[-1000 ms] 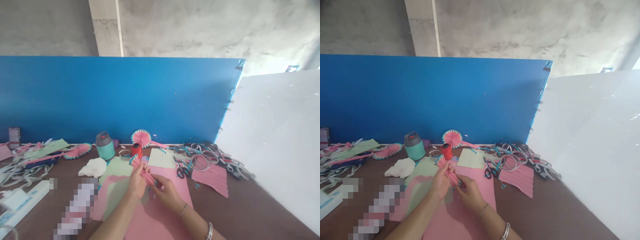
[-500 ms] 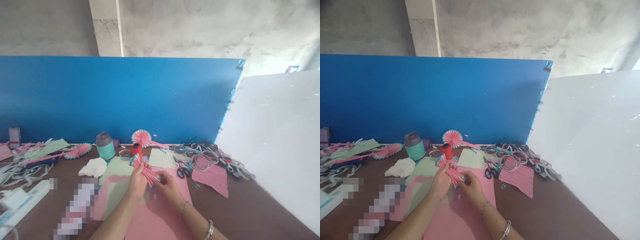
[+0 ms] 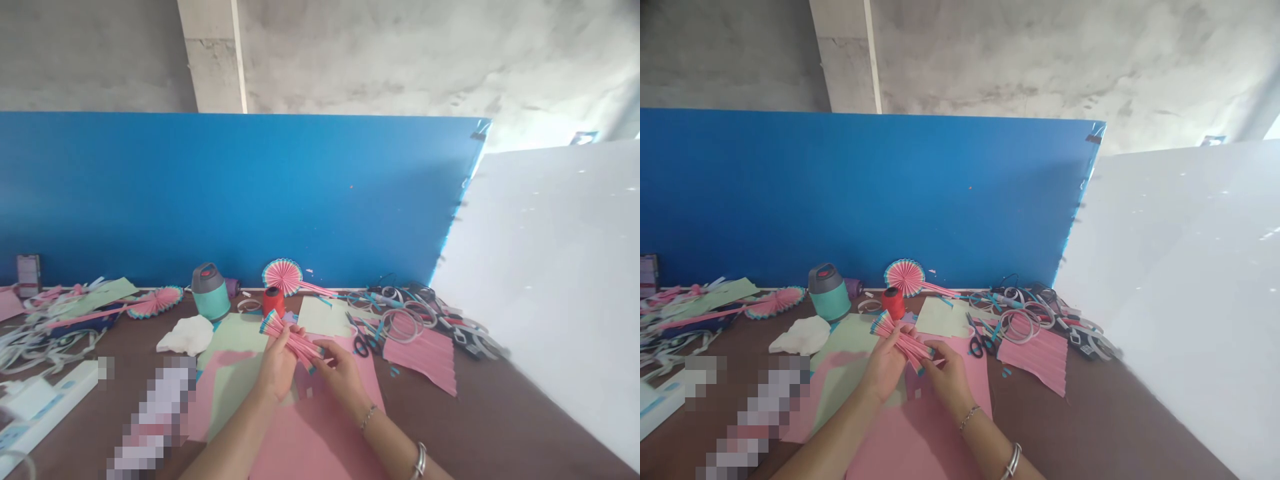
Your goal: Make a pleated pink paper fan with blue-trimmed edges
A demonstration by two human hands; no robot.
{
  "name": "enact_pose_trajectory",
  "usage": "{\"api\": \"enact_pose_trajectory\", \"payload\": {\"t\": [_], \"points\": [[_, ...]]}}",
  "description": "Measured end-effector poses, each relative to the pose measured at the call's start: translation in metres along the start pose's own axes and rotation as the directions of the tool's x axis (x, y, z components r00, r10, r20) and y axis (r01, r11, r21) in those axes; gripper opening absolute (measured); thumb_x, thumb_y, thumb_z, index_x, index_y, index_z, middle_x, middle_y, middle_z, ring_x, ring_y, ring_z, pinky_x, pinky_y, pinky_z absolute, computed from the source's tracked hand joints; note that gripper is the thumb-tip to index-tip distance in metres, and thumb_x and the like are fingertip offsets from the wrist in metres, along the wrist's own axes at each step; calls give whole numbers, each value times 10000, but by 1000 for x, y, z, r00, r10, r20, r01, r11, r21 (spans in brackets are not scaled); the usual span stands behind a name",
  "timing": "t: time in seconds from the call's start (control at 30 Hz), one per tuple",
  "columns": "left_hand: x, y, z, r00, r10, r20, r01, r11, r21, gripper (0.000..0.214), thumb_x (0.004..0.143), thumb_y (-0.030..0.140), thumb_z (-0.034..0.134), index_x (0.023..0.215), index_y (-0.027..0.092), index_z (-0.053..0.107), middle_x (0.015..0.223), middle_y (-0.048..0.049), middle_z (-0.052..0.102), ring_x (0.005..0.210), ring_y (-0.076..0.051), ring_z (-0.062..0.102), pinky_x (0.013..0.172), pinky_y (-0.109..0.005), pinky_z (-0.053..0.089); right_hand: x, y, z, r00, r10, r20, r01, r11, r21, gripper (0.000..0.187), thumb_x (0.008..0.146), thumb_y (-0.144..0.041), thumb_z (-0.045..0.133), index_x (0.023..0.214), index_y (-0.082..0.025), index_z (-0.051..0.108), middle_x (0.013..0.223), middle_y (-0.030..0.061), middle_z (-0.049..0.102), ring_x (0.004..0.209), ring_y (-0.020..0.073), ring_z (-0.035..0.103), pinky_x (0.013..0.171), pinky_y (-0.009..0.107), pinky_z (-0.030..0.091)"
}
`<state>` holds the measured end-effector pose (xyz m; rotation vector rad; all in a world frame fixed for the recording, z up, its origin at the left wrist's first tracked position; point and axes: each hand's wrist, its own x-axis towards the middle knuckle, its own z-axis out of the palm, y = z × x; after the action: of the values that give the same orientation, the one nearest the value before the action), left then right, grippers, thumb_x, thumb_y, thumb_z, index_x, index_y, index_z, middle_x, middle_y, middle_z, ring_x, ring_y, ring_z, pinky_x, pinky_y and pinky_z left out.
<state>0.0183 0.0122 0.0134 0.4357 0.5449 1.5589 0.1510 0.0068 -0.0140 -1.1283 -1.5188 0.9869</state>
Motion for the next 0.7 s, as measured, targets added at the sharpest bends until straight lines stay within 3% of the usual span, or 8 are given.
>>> {"api": "enact_pose_trajectory", "payload": {"t": [0.17,0.3,0.4,0.5,0.7], "points": [[-1,2,3,1000,10,-2,-10,999,-52,129,736,170,664,806,164,556,741,4,547,716,-128,569,728,-284,471,0,1,0,1000,-11,2,11,999,-41,341,777,-346,570,1043,-151,656,923,93,687,740,203,625,616,299,485],[1,1,1,999,40,12,-39,996,-84,120,747,172,661,804,164,556,715,15,532,697,-120,557,739,-282,469,-2,-1,-3,974,-210,82,223,950,-219,302,829,-293,499,1059,-173,653,921,88,676,830,207,609,712,320,475],[3,-1,-2,998,60,15,-58,993,-99,108,758,168,653,815,164,562,727,12,540,713,-119,557,754,-280,466,-3,-2,-4,938,-332,99,346,870,-352,280,782,-271,560,1027,-172,652,975,99,659,909,224,580,795,342,455],[3,-3,-4,998,57,22,-55,994,-96,86,772,172,640,814,168,565,737,12,544,726,-117,559,772,-280,463,-4,-3,-3,925,-373,70,361,809,-463,273,737,-247,604,998,-176,648,961,94,661,890,236,576,769,348,441],[2,-6,-3,1000,11,12,-10,997,-82,57,762,154,637,789,167,589,716,11,555,746,-126,578,821,-305,456,-3,-3,-1,907,-420,18,358,748,-559,201,745,-117,508,808,-209,677,775,22,688,752,194,595,684,309,371]]}}
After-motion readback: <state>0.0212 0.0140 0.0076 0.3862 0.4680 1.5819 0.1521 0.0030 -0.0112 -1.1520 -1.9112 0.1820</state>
